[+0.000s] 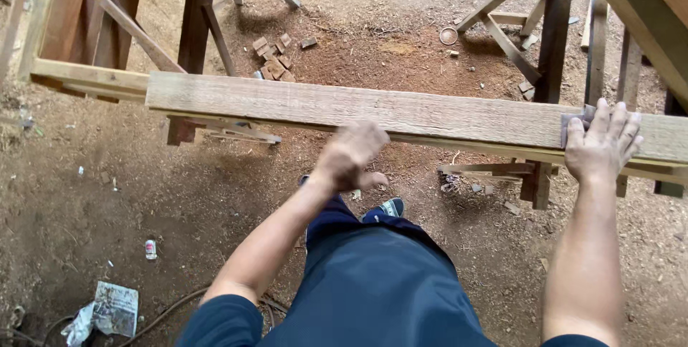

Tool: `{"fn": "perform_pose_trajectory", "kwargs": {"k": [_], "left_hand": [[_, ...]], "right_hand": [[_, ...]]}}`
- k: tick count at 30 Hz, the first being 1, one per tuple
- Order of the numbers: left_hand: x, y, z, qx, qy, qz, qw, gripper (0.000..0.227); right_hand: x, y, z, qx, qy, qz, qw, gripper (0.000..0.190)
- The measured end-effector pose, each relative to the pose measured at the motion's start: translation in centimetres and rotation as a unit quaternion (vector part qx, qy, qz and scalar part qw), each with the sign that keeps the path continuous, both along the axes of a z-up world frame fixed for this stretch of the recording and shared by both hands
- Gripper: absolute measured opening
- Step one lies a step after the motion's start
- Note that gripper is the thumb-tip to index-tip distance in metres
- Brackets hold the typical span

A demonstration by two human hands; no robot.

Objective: The person sands a wooden beam with a piece of sandpaper, moving it back and forth across the surface and edges while the beam rests on sawhorses.

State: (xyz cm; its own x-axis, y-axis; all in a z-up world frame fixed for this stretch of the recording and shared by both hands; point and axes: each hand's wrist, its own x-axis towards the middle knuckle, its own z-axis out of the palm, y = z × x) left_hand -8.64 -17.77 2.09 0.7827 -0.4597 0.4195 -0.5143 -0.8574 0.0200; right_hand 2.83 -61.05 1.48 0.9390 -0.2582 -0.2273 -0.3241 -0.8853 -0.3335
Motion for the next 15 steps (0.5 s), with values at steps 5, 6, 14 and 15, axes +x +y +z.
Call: {"fn": "perform_pose_trajectory", "kwargs": {"k": [5, 6, 14, 15], "left_hand": [[0.8, 2.1, -0.3, -0.035, -0.045, 0.052, 0.997, 0.059], [1.1, 3.2, 0.4, 0.015, -0.088, 0.187, 0.978, 0.071], [5.9, 1.4, 2.5, 0.076, 0.013, 0.216, 0.973, 0.085], [6.7, 1.7, 1.9, 0.129, -0.006, 0.289, 0.949, 0.091]], "right_hand": [[0.7, 0.4, -0.3, -0.008, 0.021, -0.001, 1.000, 0.069], [0.8, 0.7, -0.3, -0.008, 0.024, -0.003, 1.000, 0.069], [0.2, 1.0, 0.9, -0.018, 0.028, -0.017, 0.999, 0.071], [0.9, 0.7, 0.3, -0.032, 0.031, -0.009, 0.999, 0.071]]}}
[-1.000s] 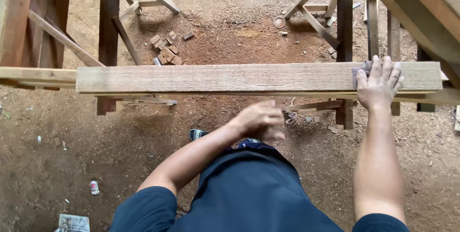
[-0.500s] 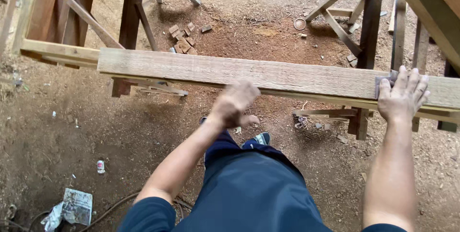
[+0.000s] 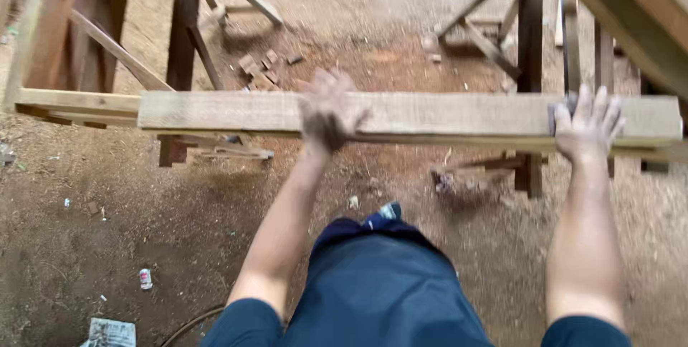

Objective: The person sands a wooden beam with a piece of sandpaper, moving it back and forth across the surface and edges while the beam rests on sawhorses.

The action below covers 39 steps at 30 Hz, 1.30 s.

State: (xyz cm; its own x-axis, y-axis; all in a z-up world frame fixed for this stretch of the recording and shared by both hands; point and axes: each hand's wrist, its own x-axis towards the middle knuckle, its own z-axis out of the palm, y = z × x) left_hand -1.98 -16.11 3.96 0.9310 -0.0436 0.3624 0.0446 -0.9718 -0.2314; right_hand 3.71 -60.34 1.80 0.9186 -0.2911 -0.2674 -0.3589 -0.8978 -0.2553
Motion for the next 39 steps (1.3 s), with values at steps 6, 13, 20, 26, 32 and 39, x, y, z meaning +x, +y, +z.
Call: {"fn": "perform_pose_trajectory", "kwargs": {"k": [6, 13, 20, 26, 32, 39], "left_hand": [[2.2, 0.8, -0.5, -0.239, 0.238, 0.068, 0.939, 0.072], [2.2, 1.5, -1.1, -0.285, 0.183, 0.044, 0.940, 0.048], [1.7, 1.0, 0.5, -0.239, 0.198, 0.037, 0.950, 0.064], [2.2, 0.7, -0.3, -0.254, 0.210, 0.081, 0.941, 0.051], [2.1, 1.2, -0.6, -0.270, 0.189, 0.066, 0.942, 0.042], [2.7, 1.5, -1.9, -0.262, 0.157, 0.064, 0.950, 0.040]], "right_hand": [[3.7, 2.8, -5.0, -0.151, -0.120, 0.158, 0.968, 0.028], [-3.1, 23.0, -6.2, -0.205, -0.402, 0.308, 0.838, 0.063], [-0.7, 2.8, -5.0, -0.183, -0.061, 0.144, 0.971, 0.068], [0.4, 10.8, -7.7, -0.302, -0.184, 0.202, 0.913, 0.055], [-4.3, 27.6, 1.8, 0.049, -0.005, 0.348, 0.936, 0.062], [-0.5, 10.5, 4.2, -0.013, 0.132, 0.187, 0.973, 0.051]]}}
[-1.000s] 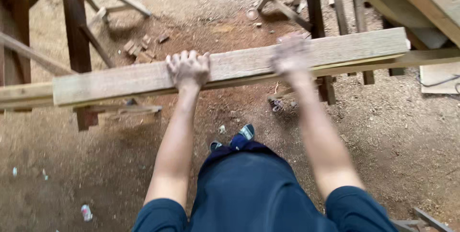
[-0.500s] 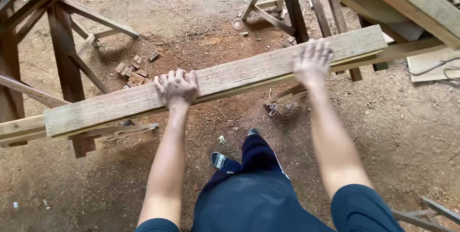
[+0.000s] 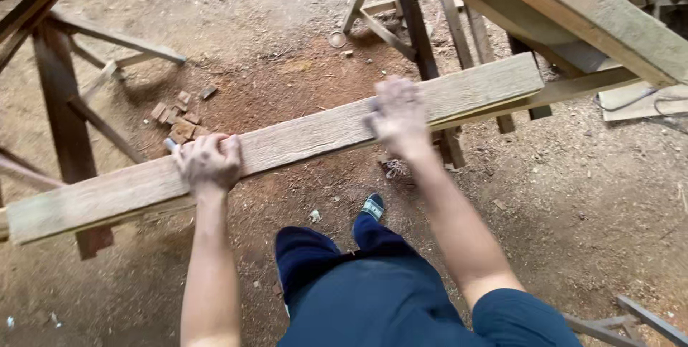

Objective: The person sands a wooden beam with a piece of sandpaper, moving it back and forth across the surface and edges while the beam rests on sawhorses.

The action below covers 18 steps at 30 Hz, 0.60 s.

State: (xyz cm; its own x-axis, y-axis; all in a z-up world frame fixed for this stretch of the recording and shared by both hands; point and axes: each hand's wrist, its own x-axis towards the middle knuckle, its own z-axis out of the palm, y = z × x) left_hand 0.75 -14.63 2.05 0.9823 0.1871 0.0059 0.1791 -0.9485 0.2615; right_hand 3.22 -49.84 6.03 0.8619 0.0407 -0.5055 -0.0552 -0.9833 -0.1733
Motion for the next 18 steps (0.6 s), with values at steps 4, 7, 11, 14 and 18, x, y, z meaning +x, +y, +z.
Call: {"fn": "perform_pose_trajectory", "kwargs": {"k": [4, 7, 11, 14, 18], "left_hand": [[-0.3, -0.2, 0.2, -0.001, 0.083, 0.032, 0.996, 0.046], [0.8, -0.3, -0.1, 0.076, 0.119, 0.012, 0.990, 0.070], [1.8, -7.1, -2.3, 0.023, -0.023, -0.115, 0.993, 0.063], [1.6, -12.0, -0.9, -0.024, 0.069, -0.108, 0.991, 0.067], [0.2, -12.7, 1.9, 0.039, 0.095, -0.137, 0.985, 0.088]], "right_hand": [[-0.2, -8.7, -1.0, -0.019, -0.076, -0.118, 0.990, 0.074], [-0.4, -8.8, -3.1, -0.030, -0.226, -0.052, 0.972, 0.071], [-0.1, -0.4, -5.6, -0.169, -0.148, 0.237, 0.945, 0.028], [-3.0, 4.1, -6.0, 0.000, -0.576, 0.149, 0.804, 0.058], [-2.1, -1.9, -6.8, 0.021, -0.487, 0.080, 0.869, 0.058]]}}
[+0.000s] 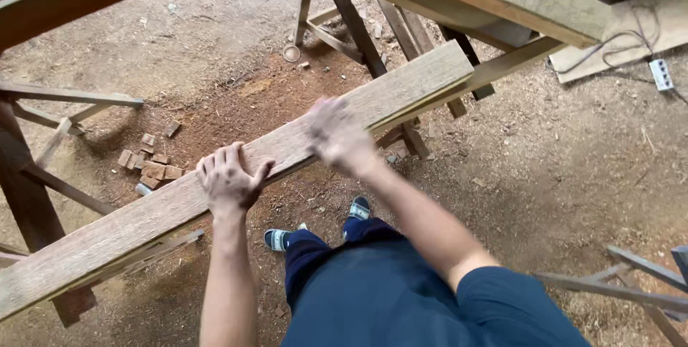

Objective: The person sands a wooden beam with a piece of sandpaper, moving it back and forth across the surface and edges while the beam rests on sawhorses.

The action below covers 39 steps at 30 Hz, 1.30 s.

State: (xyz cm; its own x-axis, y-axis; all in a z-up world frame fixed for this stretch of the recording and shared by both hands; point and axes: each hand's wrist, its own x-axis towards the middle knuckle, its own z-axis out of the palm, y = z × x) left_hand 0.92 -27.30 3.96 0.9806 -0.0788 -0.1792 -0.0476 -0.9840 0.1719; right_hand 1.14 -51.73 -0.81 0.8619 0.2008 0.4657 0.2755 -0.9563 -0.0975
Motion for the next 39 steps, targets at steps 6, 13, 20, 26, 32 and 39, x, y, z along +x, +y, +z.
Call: {"fn": "perform_pose_trajectory", "kwargs": {"k": [6, 13, 20, 26, 32, 39], "left_hand": [[1.4, 0.9, -0.2, 0.051, -0.101, -0.131, 0.985, 0.115], [1.3, 1.2, -0.4, 0.086, -0.046, -0.126, 0.987, 0.112], [1.1, 1.2, -0.9, 0.079, -0.059, -0.128, 0.987, 0.104], [1.1, 1.1, -0.6, 0.066, -0.075, -0.132, 0.986, 0.109], [2.0, -1.2, 2.5, 0.147, 0.065, -0.138, 0.977, 0.130], [3.4, -7.6, 3.0, 0.058, 0.090, -0.223, 0.969, 0.144]], "right_hand": [[3.1, -15.4, 2.7, 0.001, 0.256, -0.216, 0.942, 0.072], [2.2, -1.0, 1.5, -0.060, 0.519, -0.028, 0.852, 0.048], [2.5, -11.2, -4.0, -0.014, 0.204, -0.024, 0.979, 0.060], [2.8, -9.1, 2.4, -0.112, 0.245, -0.051, 0.962, 0.078], [0.2, 3.3, 2.8, -0.024, 0.277, 0.113, 0.954, 0.089], [0.4, -0.5, -0.5, -0.096, 0.053, 0.086, 0.990, 0.064]]}}
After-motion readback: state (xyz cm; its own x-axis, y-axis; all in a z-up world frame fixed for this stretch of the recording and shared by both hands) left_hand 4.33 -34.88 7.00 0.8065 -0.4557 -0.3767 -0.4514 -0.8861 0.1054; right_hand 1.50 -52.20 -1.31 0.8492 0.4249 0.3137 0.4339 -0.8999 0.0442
